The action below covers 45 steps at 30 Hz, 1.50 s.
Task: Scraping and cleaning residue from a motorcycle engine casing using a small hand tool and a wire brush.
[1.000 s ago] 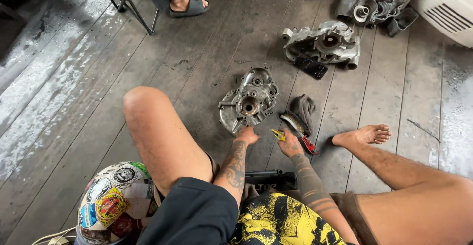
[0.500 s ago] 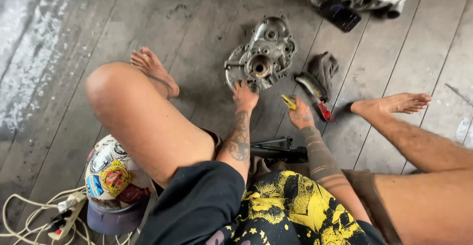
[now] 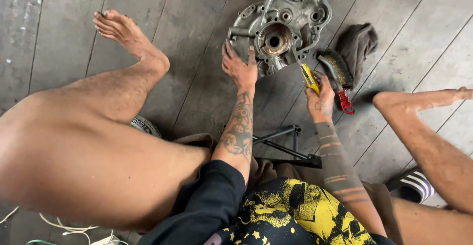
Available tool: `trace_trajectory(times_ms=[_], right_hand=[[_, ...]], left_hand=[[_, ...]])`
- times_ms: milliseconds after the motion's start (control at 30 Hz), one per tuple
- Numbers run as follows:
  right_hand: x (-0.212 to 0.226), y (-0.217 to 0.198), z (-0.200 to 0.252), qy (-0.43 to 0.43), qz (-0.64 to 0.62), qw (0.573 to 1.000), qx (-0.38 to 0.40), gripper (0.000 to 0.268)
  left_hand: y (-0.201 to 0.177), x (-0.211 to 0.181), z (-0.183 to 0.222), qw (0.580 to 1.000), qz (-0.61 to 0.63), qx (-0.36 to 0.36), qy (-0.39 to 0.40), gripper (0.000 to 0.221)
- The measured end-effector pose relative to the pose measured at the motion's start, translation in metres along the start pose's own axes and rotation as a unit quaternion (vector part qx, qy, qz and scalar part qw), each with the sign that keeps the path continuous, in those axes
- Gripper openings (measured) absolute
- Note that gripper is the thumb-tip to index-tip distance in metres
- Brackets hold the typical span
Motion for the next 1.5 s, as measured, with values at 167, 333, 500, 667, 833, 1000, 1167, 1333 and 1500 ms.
trace_trajectory(times_ms=[167, 333, 500, 667, 833, 1000, 1167, 1333, 1500], right_hand=[[0.017, 0.022, -0.002, 0.03, -0.037, 0.998, 0.05, 0.047], [0.042, 0.046, 0.002, -0.023, 0.025, 0.991, 0.129, 0.043], [0.057, 0.06, -0.012, -0.009, 0.03, 0.988, 0.154, 0.034], [0.042, 0.062, -0.009, 0.011, 0.068, 0.988, 0.141, 0.04], [0.038, 0.07, -0.01, 0.037, 0.053, 0.988, 0.142, 0.041], [0.047, 0.071, -0.023, 0.037, 0.089, 0.99, 0.099, 0.042], [0.026, 0.087, -0.012, 0.035, 0.063, 0.991, 0.113, 0.043], [0.03, 0.073, -0.014, 0.02, 0.103, 0.99, 0.095, 0.044], [0.04, 0.074, -0.024, 0.037, 0.082, 0.991, 0.095, 0.045]], left_hand=[[0.035, 0.001, -0.036, 0.999, -0.032, -0.023, -0.026, 0.086], [0.05, 0.004, -0.039, 0.992, -0.117, -0.023, -0.042, 0.091], [0.054, 0.002, -0.036, 0.983, -0.161, -0.088, 0.012, 0.085], [0.052, -0.001, -0.034, 0.981, -0.16, -0.106, 0.012, 0.082], [0.058, 0.005, -0.036, 0.979, -0.19, -0.08, -0.001, 0.085], [0.056, 0.002, -0.034, 0.98, -0.177, -0.094, 0.003, 0.085], [0.05, -0.005, -0.033, 0.981, -0.16, -0.11, 0.009, 0.084], [0.046, -0.009, -0.031, 0.981, -0.151, -0.121, 0.011, 0.085], [0.045, -0.013, -0.03, 0.982, -0.137, -0.129, 0.014, 0.084]])
Point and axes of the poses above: each hand's wrist, its own z-axis away from the middle knuckle, its own y-axis out of the palm, x = y × z, the point moved 10 cm from there along -z, towards the middle knuckle, and after that the axes turned 7 degrees about -x, right-handed, at the moved point
